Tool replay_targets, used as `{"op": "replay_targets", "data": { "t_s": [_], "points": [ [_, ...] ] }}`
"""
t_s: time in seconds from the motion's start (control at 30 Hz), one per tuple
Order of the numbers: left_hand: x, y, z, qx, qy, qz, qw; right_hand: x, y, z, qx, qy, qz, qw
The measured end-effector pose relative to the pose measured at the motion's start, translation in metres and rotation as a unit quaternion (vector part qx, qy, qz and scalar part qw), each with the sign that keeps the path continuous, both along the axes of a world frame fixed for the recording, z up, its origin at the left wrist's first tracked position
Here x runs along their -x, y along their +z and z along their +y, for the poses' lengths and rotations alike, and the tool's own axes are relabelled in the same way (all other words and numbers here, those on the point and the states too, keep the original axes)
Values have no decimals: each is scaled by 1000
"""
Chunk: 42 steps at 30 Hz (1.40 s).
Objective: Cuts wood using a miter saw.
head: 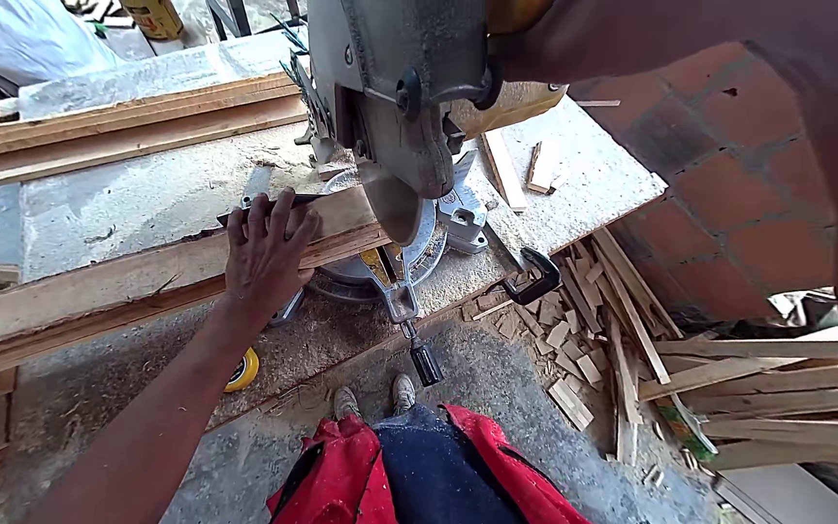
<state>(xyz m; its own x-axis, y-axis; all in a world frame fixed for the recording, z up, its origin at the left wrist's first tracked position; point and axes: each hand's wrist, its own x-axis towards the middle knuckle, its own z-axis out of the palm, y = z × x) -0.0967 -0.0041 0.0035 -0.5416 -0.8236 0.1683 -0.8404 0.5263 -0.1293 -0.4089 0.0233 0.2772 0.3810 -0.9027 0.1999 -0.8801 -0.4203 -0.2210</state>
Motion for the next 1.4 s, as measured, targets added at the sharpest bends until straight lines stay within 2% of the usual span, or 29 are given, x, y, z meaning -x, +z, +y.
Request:
{"op": "replay_targets", "data": {
  "t_s": [0.33, 0.93, 1.4],
  "points": [
    [0, 0, 1, 28, -17, -8, 999, -1, 2, 4, 22, -6, 20, 1000],
    [2, 1, 2, 24, -8, -26, 999, -1, -4, 13, 26, -11, 27, 999],
    [1, 0, 0, 7, -10, -10, 1000, -4, -2, 23, 31, -30, 83, 996]
  ]
}}
